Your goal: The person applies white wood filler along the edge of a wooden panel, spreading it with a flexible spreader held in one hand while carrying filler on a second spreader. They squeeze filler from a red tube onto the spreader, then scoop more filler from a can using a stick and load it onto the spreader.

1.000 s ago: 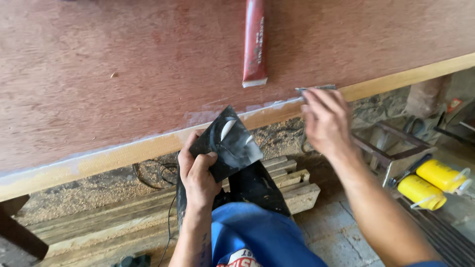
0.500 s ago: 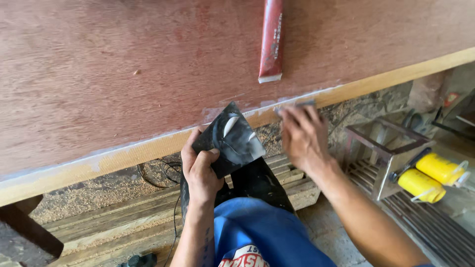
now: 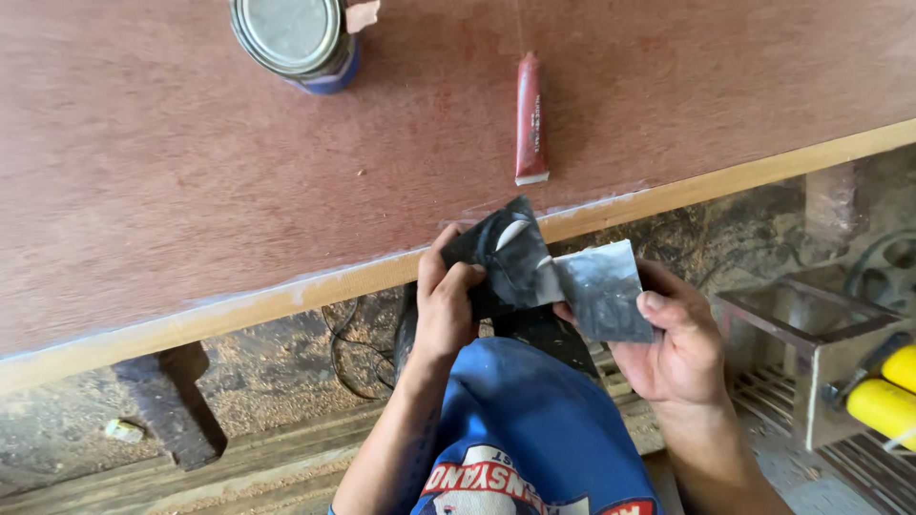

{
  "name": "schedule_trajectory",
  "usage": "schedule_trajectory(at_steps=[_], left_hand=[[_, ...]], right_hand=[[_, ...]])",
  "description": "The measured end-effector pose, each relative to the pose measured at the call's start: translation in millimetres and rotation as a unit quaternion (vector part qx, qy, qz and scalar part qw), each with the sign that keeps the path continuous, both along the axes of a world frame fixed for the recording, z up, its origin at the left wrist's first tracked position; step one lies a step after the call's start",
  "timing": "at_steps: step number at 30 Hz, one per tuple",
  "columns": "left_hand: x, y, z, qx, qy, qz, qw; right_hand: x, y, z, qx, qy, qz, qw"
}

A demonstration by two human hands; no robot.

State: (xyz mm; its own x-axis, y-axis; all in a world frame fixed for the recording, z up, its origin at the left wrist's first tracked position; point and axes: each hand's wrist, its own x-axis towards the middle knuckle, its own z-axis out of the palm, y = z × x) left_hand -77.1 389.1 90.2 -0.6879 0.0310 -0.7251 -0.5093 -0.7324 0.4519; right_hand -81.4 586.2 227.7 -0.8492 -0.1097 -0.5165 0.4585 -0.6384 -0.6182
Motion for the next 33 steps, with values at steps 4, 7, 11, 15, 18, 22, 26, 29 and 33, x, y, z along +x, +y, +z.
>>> schedule_trajectory(at_steps=[4, 7, 11, 15, 18, 22, 26, 29, 33], left_hand=[[-4, 16, 16, 0.027, 0.101, -0.037, 0.994], [-8, 36, 33, -0.009, 0.065, -0.009, 0.998], [-17, 73, 59, -0.02, 0.056, 0.001, 0.998], [-20, 124, 83, 0.036, 0.055, 0.042, 0.997], [-19, 168, 97, 0.054, 0.126, 0.047, 0.989], [-12, 211, 111, 0.097, 0.216, 0.023, 0.971], [-3, 257, 122, 0.109, 0.08, 0.014, 0.991], [7, 299, 129, 0.239, 0.059, -0.057, 0.968], [12, 342, 130, 0.334, 0.026, -0.074, 0.939]], right_hand=[[6, 9, 10, 0.108, 0.05, 0.059, 0.991], [12, 25, 4, 0.197, 0.085, 0.099, 0.972], [17, 75, 0, 0.359, 0.183, 0.186, 0.896], [14, 157, 5, 0.381, 0.166, 0.241, 0.877], [4, 227, 10, 0.361, 0.212, 0.163, 0.893], [-4, 297, 15, 0.192, 0.147, -0.063, 0.968], [-15, 328, 13, 0.098, 0.166, -0.09, 0.977], [-22, 329, 2, -0.207, 0.178, 0.019, 0.962], [-22, 324, -18, -0.043, 0.165, -0.027, 0.985]])
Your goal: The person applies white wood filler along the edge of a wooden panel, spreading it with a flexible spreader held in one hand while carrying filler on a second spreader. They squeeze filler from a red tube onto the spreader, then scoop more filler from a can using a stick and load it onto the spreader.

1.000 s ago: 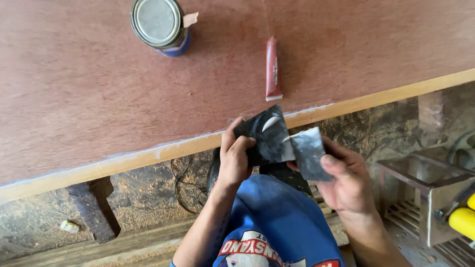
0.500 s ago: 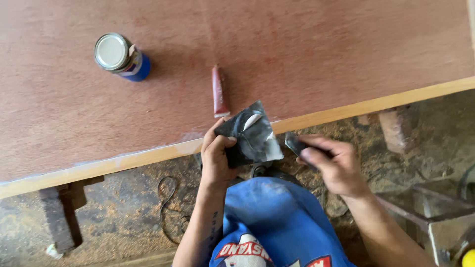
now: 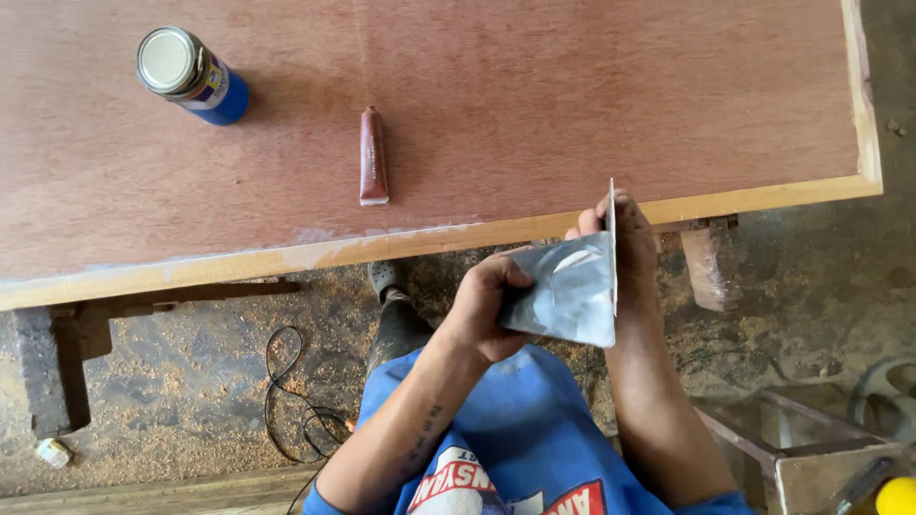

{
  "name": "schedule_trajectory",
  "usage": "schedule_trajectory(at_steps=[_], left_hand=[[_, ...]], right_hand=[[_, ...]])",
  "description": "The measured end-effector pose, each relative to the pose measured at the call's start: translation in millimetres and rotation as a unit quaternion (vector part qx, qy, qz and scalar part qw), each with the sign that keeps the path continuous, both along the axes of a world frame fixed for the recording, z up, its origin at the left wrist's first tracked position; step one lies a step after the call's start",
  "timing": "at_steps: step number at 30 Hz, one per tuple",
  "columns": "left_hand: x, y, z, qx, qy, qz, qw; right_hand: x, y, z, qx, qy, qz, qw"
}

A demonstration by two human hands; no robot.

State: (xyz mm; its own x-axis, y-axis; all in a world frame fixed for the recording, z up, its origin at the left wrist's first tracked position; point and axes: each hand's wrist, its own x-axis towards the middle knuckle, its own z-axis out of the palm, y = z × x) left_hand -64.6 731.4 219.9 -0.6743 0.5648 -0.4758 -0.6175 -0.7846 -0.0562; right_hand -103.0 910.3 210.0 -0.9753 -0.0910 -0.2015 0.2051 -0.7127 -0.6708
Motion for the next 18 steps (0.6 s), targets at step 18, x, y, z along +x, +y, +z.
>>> schedule_trajectory(at_steps=[18], left_hand=[[-35, -24, -2, -0.13, -0.005, -0.01, 0.991]], right_hand=[[29, 3, -13, 0.14, 0.074, -0.037, 0.987]])
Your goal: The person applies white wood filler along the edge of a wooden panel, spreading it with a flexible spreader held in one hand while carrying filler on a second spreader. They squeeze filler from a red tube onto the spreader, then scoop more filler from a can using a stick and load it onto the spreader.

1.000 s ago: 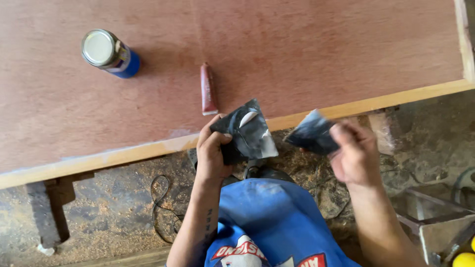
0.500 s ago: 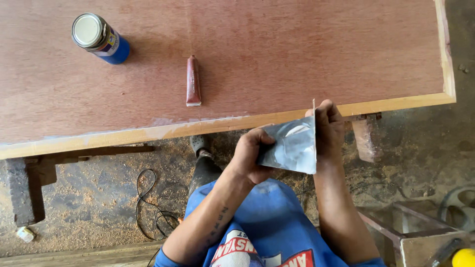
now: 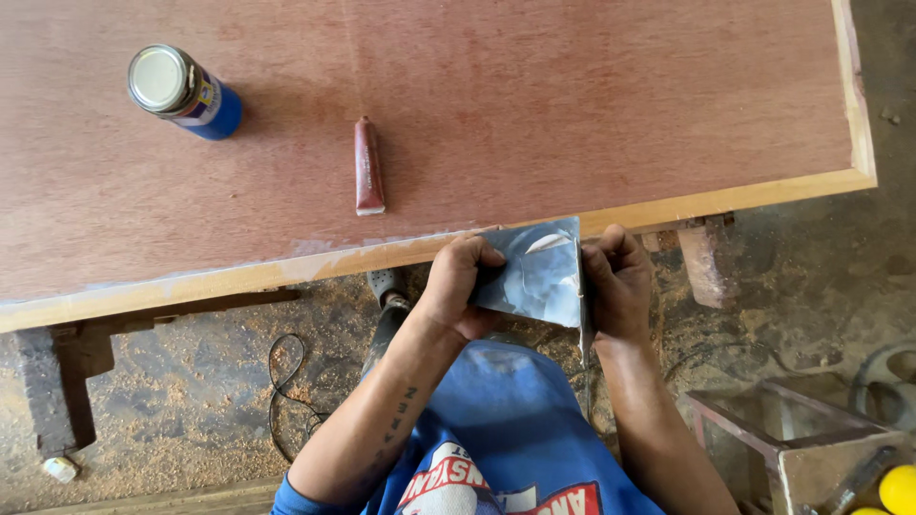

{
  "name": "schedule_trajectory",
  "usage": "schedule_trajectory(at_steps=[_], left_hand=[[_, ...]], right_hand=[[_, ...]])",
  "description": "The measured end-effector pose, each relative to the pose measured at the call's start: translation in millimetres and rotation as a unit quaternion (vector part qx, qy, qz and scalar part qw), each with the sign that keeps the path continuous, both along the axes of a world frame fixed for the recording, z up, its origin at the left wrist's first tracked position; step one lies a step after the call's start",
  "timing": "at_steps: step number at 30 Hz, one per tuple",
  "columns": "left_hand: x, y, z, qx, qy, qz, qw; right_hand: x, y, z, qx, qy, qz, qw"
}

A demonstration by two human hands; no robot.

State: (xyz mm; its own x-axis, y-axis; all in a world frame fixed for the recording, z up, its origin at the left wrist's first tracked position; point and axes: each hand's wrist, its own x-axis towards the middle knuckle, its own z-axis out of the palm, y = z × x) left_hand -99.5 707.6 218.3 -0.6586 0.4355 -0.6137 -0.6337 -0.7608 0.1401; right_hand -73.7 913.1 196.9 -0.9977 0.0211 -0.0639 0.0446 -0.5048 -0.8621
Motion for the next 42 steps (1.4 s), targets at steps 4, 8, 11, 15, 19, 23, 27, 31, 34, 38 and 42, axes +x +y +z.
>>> schedule_trajectory(at_steps=[4, 8, 11, 15, 19, 23, 27, 31, 34, 38, 42], left_hand=[[-14, -16, 9, -0.038, 0.027, -0.001, 0.999], [-26, -35, 28, -0.143, 0.094, -0.001, 0.985], [-31, -53, 41, -0.198, 0.073, -0.011, 0.977], [-28, -67, 50, -0.158, 0.172, -0.074, 0.97], [-25, -66, 53, -0.246, 0.12, -0.118, 0.954], [-20, -62, 60, -0.229, 0.14, -0.148, 0.952], [-16, -55, 69, -0.201, 0.148, -0.187, 0.95], [-10, -46, 76, -0.135, 0.161, -0.195, 0.958], [-6, -35, 75, 0.013, 0.205, -0.179, 0.962], [-2, -12, 65, 0.002, 0.165, -0.174, 0.971], [2, 12, 47, -0.071, 0.127, -0.144, 0.979]], right_hand=[[8, -3, -15, 0.106, 0.046, 0.03, 0.993], [7, -11, -11, 0.099, 0.021, 0.069, 0.992], [-7, 3, 11, 0.224, -0.212, -0.095, 0.947], [-23, 51, 51, 0.05, -0.037, 0.033, 0.998], [-21, 79, 80, 0.122, 0.035, 0.111, 0.986], [-23, 77, 106, 0.333, 0.049, 0.144, 0.931], [-32, 60, 118, 0.454, 0.08, 0.164, 0.872], [-34, 47, 118, 0.493, 0.113, 0.141, 0.851], [-34, 42, 113, 0.484, 0.109, 0.131, 0.858], [-34, 38, 100, 0.455, 0.076, 0.153, 0.874], [-26, 38, 84, 0.461, 0.067, 0.13, 0.875]])
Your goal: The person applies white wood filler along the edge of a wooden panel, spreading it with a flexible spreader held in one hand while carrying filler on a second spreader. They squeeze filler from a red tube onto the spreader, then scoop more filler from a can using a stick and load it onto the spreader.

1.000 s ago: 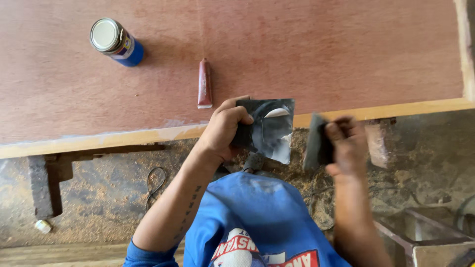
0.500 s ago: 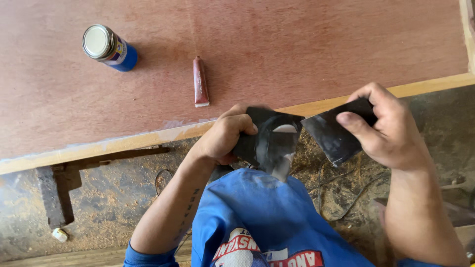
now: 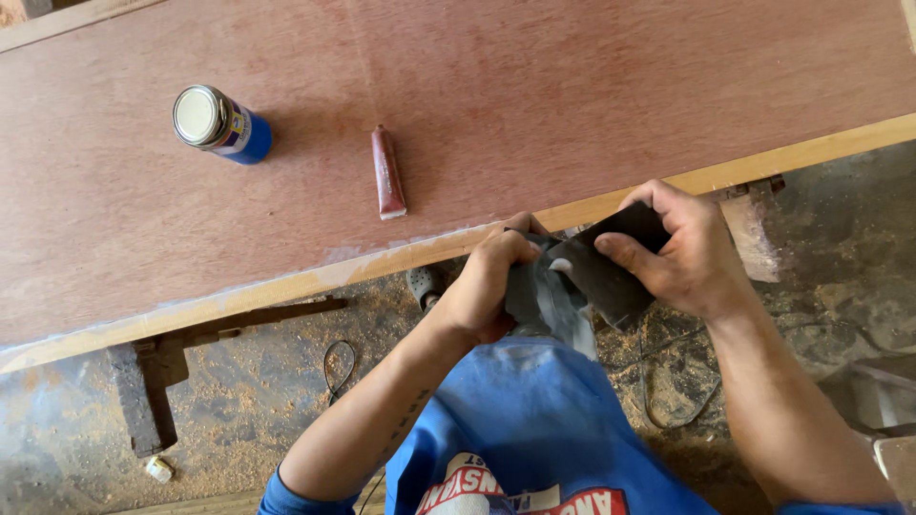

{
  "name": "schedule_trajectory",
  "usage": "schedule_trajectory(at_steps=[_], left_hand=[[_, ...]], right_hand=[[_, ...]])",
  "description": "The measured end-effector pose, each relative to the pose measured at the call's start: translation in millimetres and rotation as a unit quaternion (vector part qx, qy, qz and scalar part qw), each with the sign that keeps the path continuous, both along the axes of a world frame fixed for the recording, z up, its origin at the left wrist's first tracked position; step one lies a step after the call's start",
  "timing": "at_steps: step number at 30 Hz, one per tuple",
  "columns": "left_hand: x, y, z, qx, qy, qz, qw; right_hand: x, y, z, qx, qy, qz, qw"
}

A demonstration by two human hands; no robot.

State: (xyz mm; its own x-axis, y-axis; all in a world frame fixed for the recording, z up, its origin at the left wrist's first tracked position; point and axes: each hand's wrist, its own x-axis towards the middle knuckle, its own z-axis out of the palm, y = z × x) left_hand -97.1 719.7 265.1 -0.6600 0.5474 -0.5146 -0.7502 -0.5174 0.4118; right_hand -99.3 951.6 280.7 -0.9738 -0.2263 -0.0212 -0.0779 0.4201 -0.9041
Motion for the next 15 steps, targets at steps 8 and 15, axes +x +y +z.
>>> schedule_trajectory(at_steps=[8, 15], left_hand=[[-5, 25, -28, -0.133, -0.035, 0.038, 0.99], [-21, 31, -46, -0.17, -0.103, -0.042, 0.979]], right_hand=[[18, 3, -42, -0.098, -0.052, -0.02, 0.994], [29, 0, -72, -0.201, -0.08, -0.012, 0.976]])
